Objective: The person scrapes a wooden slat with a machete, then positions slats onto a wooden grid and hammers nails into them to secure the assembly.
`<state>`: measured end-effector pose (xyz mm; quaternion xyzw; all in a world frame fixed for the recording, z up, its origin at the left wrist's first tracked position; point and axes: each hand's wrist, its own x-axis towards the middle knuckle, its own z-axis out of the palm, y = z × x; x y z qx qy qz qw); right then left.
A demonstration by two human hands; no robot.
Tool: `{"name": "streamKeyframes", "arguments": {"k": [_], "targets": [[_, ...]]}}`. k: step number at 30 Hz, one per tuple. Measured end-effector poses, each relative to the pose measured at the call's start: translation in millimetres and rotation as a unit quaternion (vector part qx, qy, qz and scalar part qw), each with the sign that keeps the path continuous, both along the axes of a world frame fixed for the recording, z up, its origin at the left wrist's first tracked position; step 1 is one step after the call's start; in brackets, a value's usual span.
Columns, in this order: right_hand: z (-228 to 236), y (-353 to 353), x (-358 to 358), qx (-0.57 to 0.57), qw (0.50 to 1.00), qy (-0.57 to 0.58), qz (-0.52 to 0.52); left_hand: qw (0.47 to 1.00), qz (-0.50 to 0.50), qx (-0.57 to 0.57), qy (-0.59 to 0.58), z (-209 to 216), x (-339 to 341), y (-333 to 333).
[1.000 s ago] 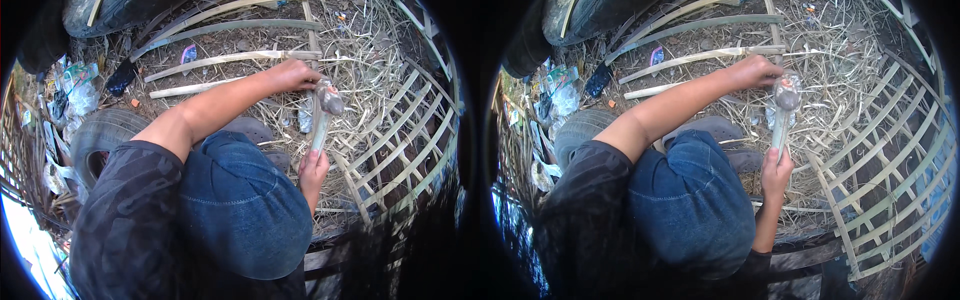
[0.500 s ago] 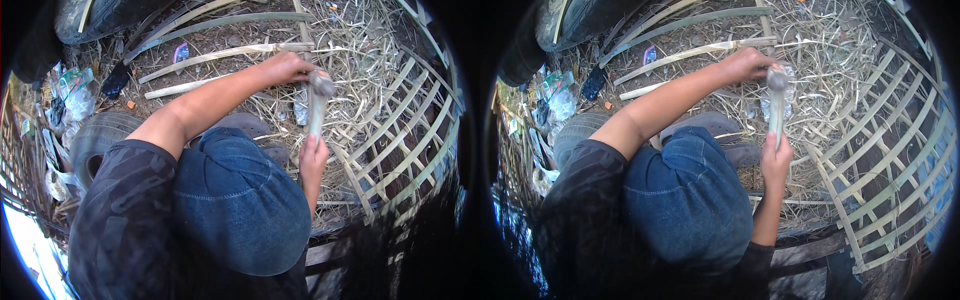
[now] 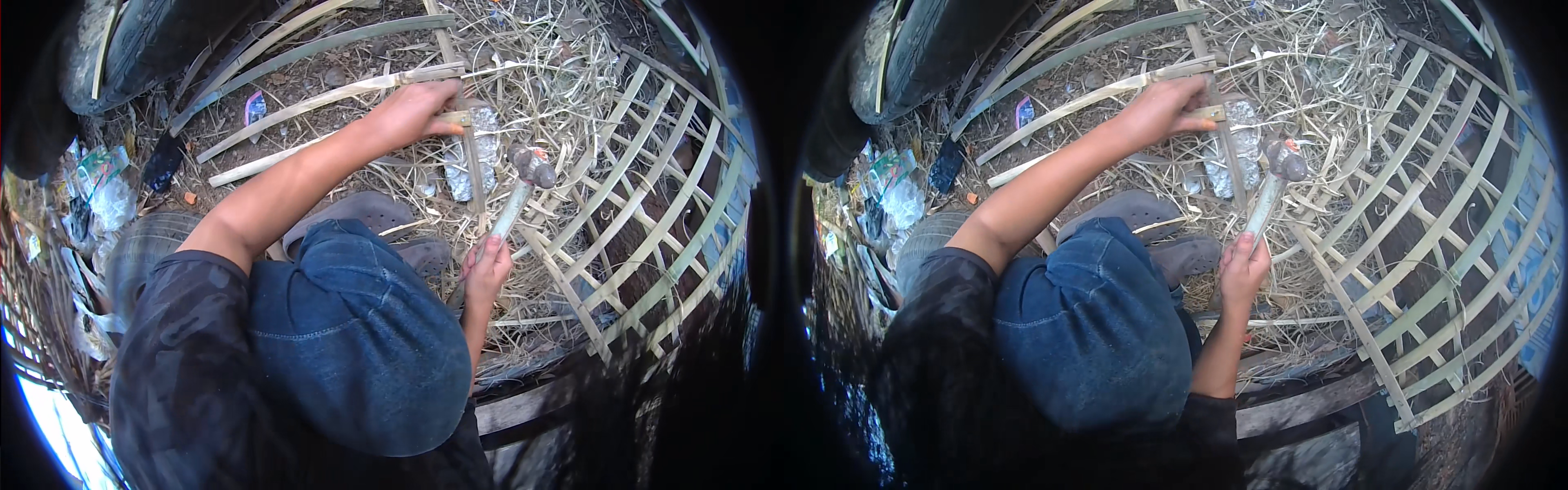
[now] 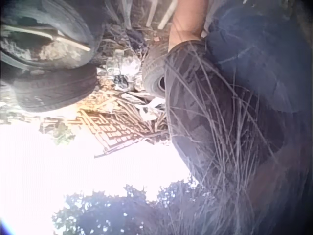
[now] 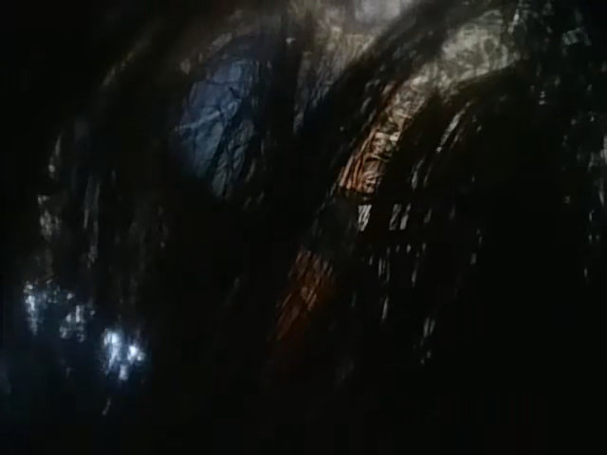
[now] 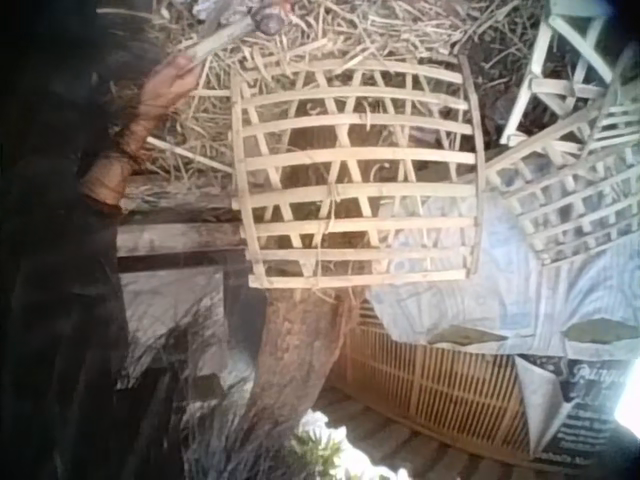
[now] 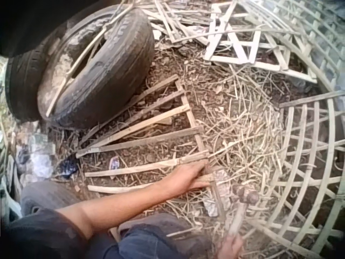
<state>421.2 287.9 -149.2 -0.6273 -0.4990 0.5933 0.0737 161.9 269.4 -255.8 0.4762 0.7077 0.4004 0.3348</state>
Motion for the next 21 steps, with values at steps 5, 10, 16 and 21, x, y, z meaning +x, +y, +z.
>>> {"name": "streamKeyframes", "arguments": {"k": [5, 10, 16, 21], "targets": [[-7.8, 0.0, -10.3, -0.010, 1.000, 0.005, -0.010, 0.999, 0.008, -0.011, 0.049, 10.8, 1.4, -15.3], [-17.9, 5.2, -23.2, -0.013, 1.000, 0.012, -0.014, 0.981, -0.026, -0.013, 0.190, 24.1, 7.0, -11.9], [-34.4, 16.1, -36.7, -0.014, 1.000, 0.022, -0.012, 0.952, -0.117, 0.198, 0.202, 22.0, -1.9, 25.9], [-39.9, 26.3, -46.5, -0.008, 1.000, 0.022, 0.009, 0.919, -0.238, 0.242, 0.202, 9.2, -16.2, 47.1]]}}
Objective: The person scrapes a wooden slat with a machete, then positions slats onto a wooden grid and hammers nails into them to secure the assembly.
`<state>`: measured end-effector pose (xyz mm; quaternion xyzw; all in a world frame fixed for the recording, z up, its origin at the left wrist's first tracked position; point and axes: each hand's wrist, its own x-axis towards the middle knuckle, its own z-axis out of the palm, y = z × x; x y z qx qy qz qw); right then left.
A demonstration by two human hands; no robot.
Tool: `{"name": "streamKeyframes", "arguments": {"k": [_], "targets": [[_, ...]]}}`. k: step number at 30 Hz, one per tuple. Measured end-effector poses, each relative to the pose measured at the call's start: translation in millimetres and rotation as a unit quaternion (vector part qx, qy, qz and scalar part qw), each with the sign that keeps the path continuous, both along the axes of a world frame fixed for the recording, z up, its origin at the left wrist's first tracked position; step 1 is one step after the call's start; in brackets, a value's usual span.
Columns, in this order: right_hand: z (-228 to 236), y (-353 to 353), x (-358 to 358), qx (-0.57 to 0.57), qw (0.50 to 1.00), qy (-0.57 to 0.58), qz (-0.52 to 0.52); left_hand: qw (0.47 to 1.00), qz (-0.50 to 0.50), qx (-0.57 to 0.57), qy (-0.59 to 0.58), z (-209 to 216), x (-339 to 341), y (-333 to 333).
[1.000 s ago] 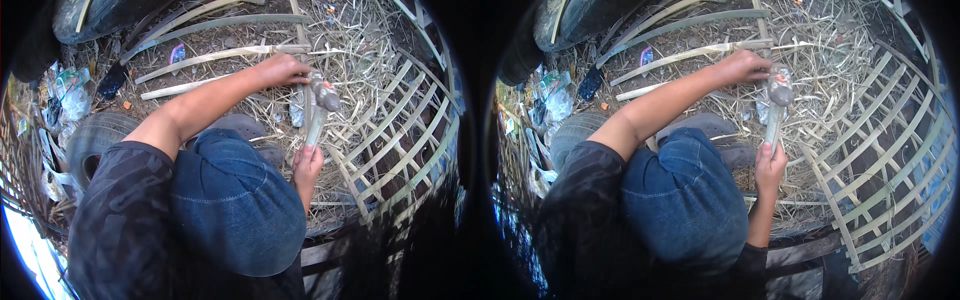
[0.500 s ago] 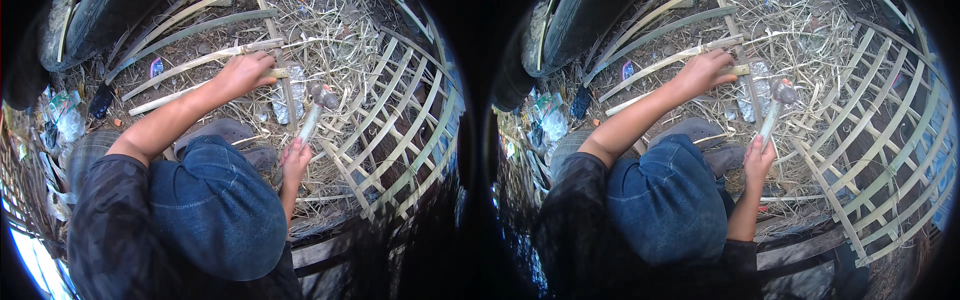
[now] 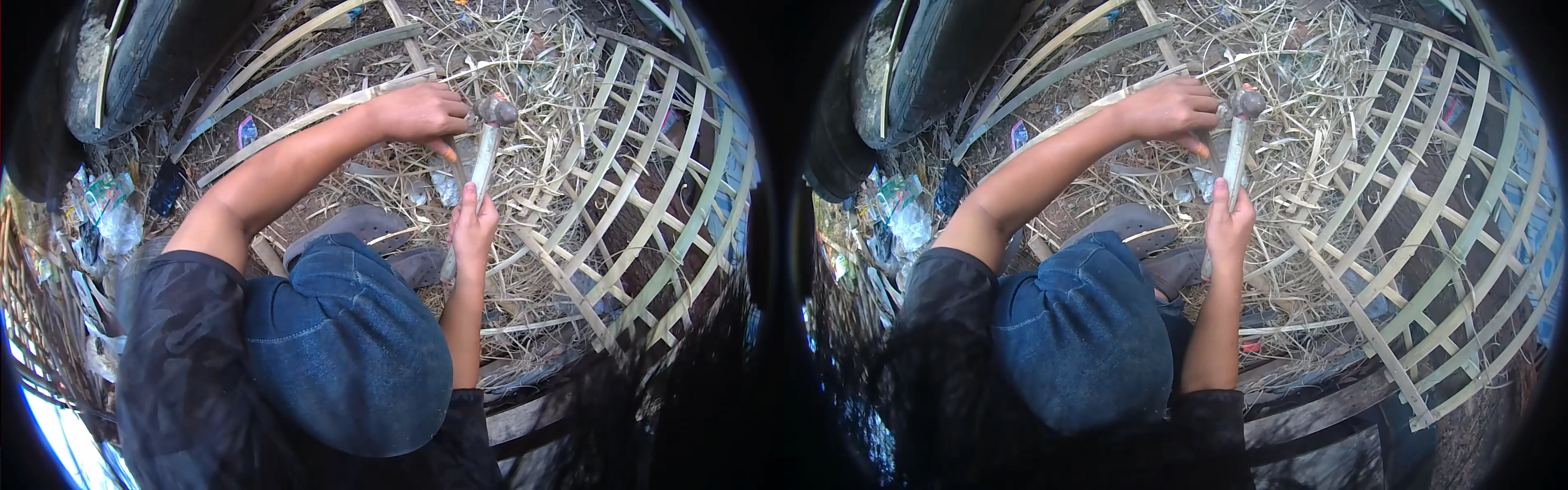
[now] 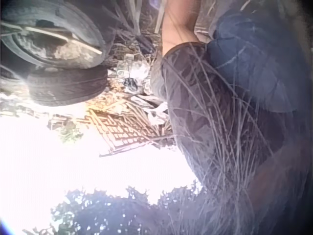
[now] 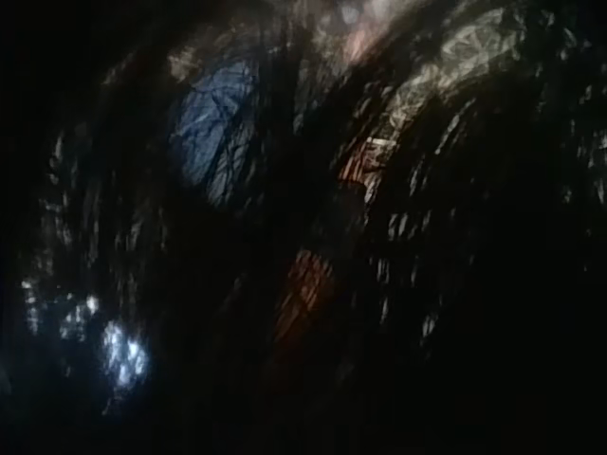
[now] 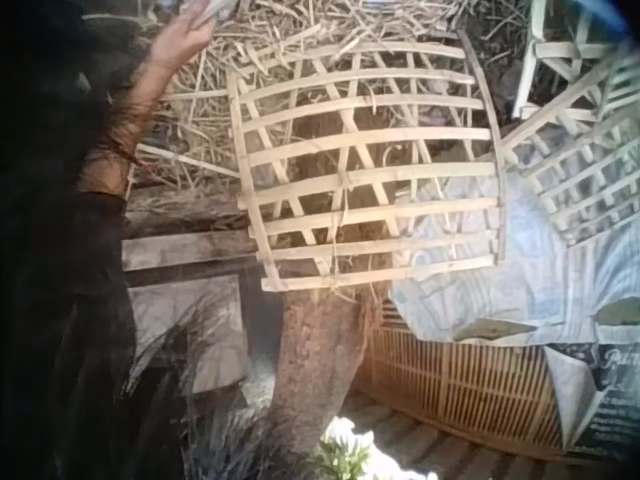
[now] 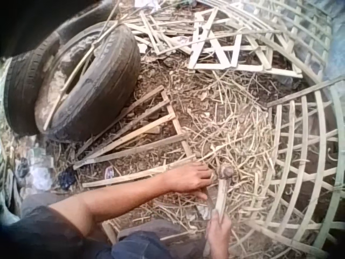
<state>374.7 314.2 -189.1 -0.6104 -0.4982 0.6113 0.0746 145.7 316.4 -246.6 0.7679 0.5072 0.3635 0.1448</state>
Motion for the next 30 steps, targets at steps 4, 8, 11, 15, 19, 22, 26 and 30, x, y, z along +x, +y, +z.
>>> {"name": "streamKeyframes", "arguments": {"k": [4, 8, 11, 15, 19, 22, 26, 30], "targets": [[-0.5, 2.9, -0.9, -0.001, 1.000, 0.003, -0.018, 0.999, -0.051, -0.002, 0.009, -7.0, 0.1, 11.9], [3.2, 4.6, -0.4, -0.036, 0.999, 0.021, -0.032, 0.998, -0.055, -0.004, 0.002, -10.9, 2.6, 14.1], [1.3, 3.7, 5.2, -0.041, 0.998, 0.017, -0.033, 0.998, -0.068, -0.015, -0.005, -12.0, 4.6, 17.8], [4.0, 0.4, 7.5, -0.044, 0.998, 0.016, -0.038, 0.997, -0.078, -0.022, 0.004, -10.7, 2.3, 19.0], [4.9, -2.3, 12.6, -0.039, 0.998, 0.027, -0.035, 0.998, 0.015, 0.042, -0.033, -1.5, -4.1, 2.9], [9.3, -3.6, 14.9, -0.036, 0.998, 0.032, -0.043, 0.979, 0.159, -0.076, -0.106, 1.0, 9.1, -27.2], [12.7, -8.2, 14.4, -0.030, 0.998, 0.031, -0.034, 0.928, 0.245, -0.205, -0.189, 11.3, 20.8, -51.6], [16.6, -13.3, 12.2, -0.033, 0.998, 0.036, -0.036, 0.934, 0.263, -0.166, -0.178, -0.3, 32.8, -39.0]]}}
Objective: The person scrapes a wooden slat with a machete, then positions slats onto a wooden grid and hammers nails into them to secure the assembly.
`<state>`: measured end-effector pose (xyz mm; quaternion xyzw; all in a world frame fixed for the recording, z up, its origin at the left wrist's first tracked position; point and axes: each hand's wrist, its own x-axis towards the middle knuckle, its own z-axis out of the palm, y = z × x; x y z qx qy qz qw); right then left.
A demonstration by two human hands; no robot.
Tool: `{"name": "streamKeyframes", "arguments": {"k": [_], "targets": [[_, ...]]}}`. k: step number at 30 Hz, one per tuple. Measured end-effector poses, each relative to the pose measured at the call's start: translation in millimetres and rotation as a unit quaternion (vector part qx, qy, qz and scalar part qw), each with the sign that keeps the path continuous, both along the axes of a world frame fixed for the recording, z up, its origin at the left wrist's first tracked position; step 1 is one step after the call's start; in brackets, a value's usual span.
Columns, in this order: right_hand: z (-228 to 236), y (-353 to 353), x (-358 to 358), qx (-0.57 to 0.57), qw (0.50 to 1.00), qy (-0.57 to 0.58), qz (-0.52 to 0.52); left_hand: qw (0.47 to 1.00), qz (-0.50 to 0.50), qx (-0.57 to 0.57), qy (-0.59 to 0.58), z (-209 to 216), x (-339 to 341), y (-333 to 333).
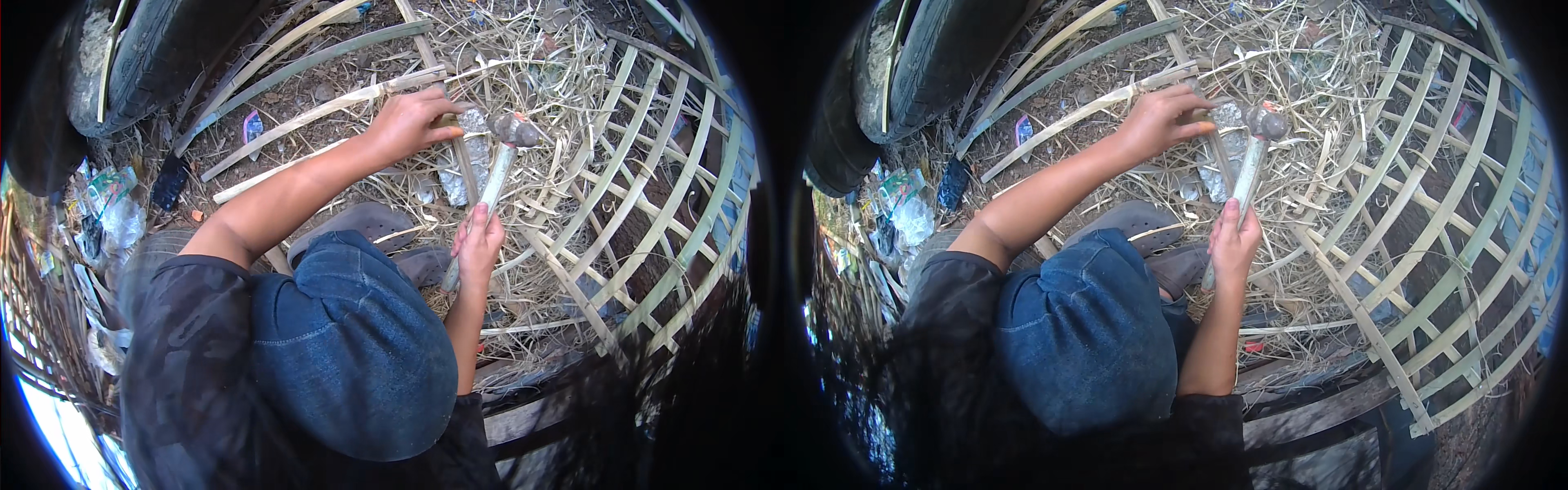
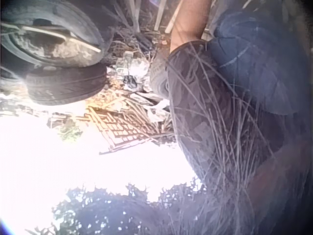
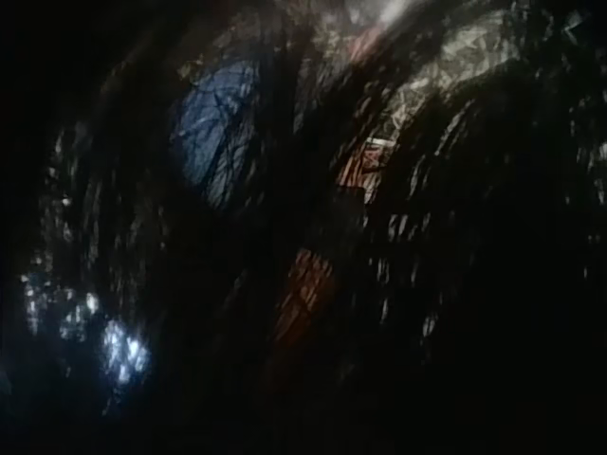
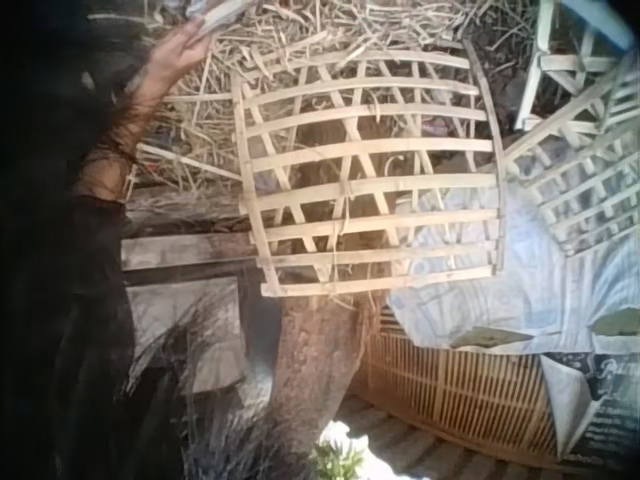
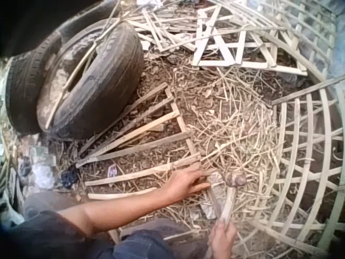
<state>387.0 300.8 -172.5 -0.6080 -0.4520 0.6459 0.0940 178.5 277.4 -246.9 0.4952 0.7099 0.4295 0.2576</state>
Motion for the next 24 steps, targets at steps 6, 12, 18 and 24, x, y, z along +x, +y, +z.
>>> {"name": "streamKeyframes", "arguments": {"k": [6, 12, 18, 24], "targets": [[6.3, -5.7, 2.7, -0.004, 1.000, 0.012, 0.001, 0.998, 0.028, 0.058, 0.006, -20.5, 4.2, 5.8], [26.4, -6.5, 6.1, -0.026, 0.999, 0.033, 0.019, 0.999, 0.005, 0.026, -0.040, -19.9, -0.5, 4.8], [35.8, -4.9, -8.0, -0.032, 0.998, 0.001, 0.057, 0.997, -0.004, 0.030, -0.070, -25.3, -2.6, 3.6], [28.3, -6.4, 1.4, -0.029, 0.994, -0.019, 0.105, 0.995, -0.013, 0.068, -0.078, -25.3, -5.2, 5.5]]}}
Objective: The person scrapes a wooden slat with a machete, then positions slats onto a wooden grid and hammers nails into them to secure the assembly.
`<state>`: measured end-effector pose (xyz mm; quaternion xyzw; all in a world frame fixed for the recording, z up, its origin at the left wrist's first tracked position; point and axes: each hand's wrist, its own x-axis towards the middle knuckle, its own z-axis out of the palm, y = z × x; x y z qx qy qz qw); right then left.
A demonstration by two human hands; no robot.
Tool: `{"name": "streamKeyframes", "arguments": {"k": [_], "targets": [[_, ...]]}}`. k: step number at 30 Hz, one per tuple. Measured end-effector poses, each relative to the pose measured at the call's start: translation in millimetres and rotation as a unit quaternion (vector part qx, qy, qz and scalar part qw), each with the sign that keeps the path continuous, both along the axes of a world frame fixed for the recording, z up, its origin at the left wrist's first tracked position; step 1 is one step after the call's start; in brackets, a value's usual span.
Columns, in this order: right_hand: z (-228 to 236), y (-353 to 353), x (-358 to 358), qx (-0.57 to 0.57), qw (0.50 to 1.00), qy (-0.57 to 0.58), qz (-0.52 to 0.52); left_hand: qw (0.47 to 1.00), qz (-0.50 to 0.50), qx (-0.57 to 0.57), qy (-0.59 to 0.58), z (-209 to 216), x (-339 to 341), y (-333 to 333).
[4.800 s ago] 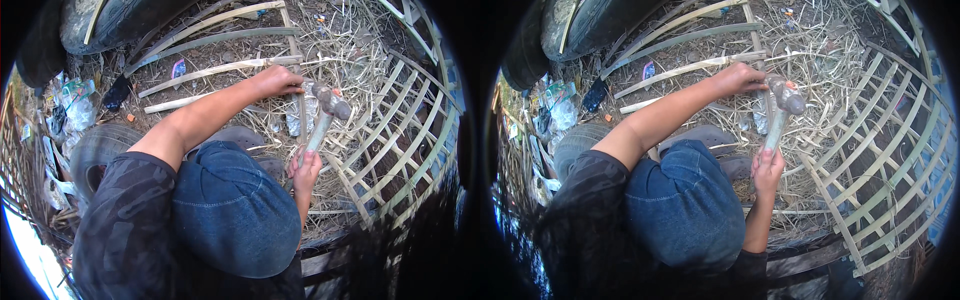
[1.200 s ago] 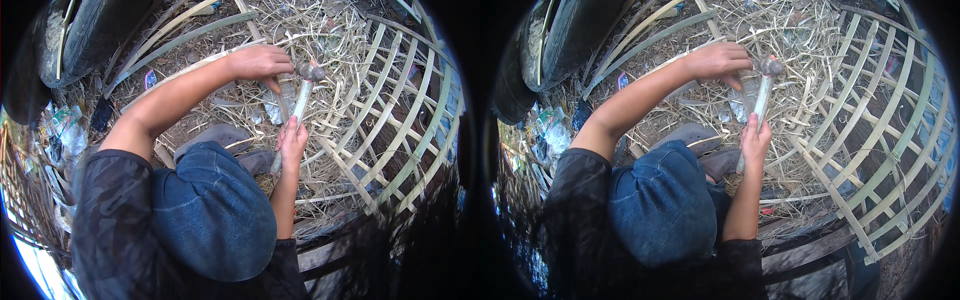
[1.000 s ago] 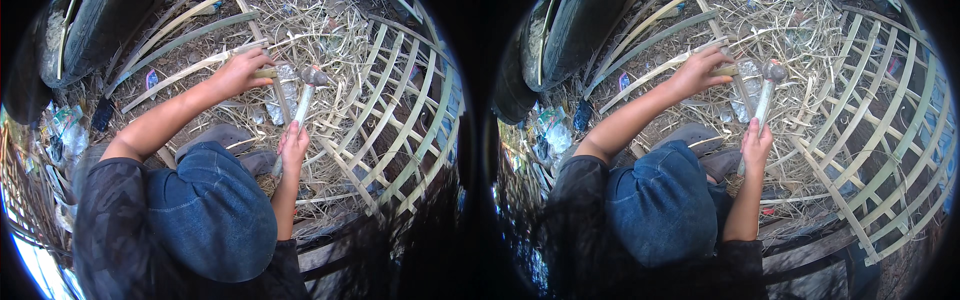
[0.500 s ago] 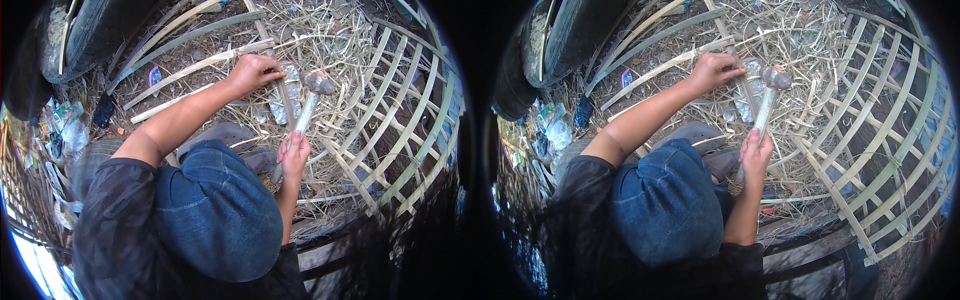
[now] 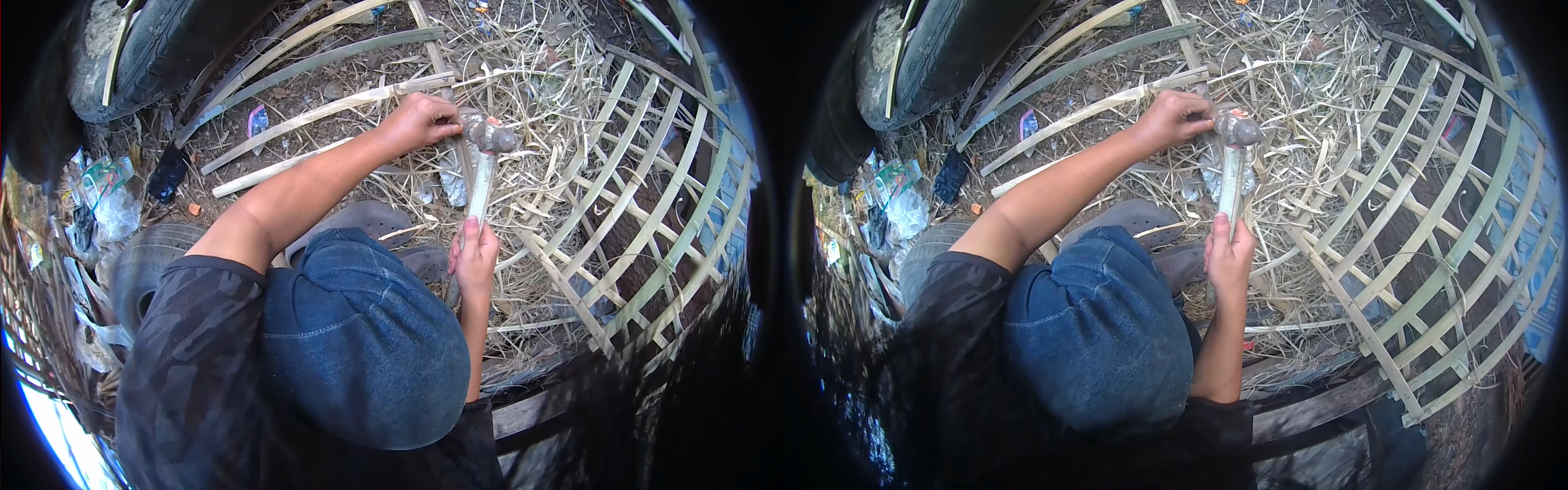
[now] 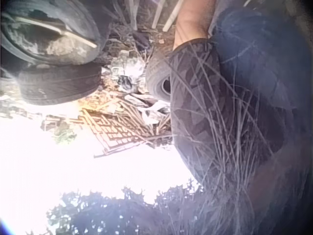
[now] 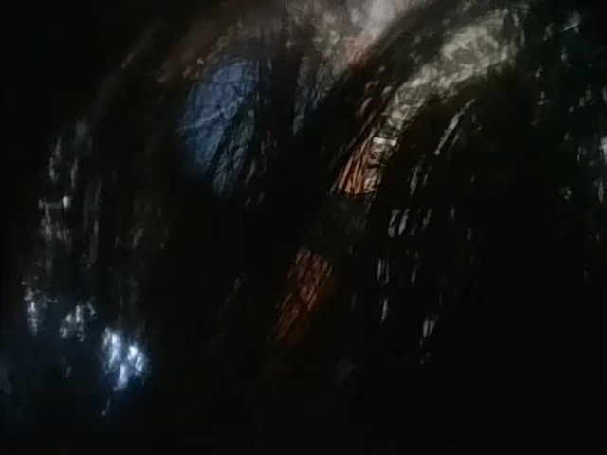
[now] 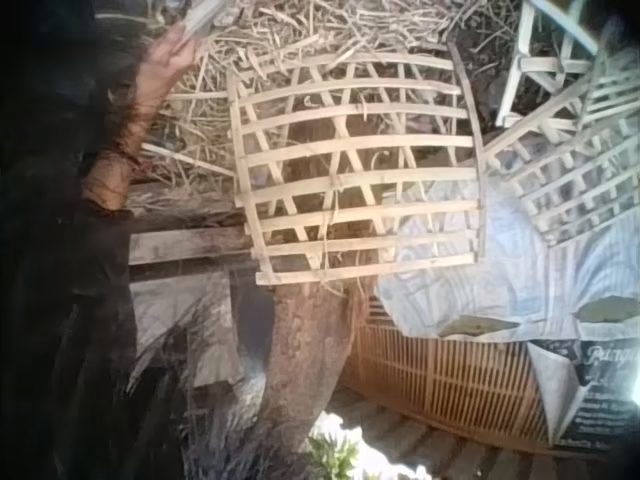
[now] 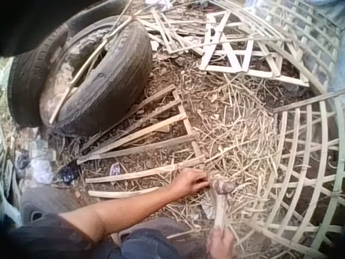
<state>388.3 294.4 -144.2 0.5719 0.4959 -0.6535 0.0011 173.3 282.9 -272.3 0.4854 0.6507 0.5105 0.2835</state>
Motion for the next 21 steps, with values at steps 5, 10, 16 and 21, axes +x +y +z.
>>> {"name": "streamKeyframes", "arguments": {"k": [5, 10, 16, 21], "targets": [[7.7, -4.7, -7.2, 0.019, 1.000, 0.014, -0.020, 1.000, -0.010, -0.028, 0.003, -2.3, -0.5, -1.3], [5.6, 1.6, -14.7, -0.010, 1.000, -0.017, 0.011, 1.000, 0.014, 0.009, 0.009, -0.3, -1.1, -2.1], [12.6, -8.3, -9.9, 0.028, 0.999, 0.040, -0.021, 1.000, -0.012, -0.018, 0.005, 1.8, -1.3, -2.0], [-4.3, 3.2, -0.9, 0.047, 0.997, -0.033, 0.060, 1.000, -0.010, -0.017, -0.013, 0.7, -4.0, -1.3]]}}
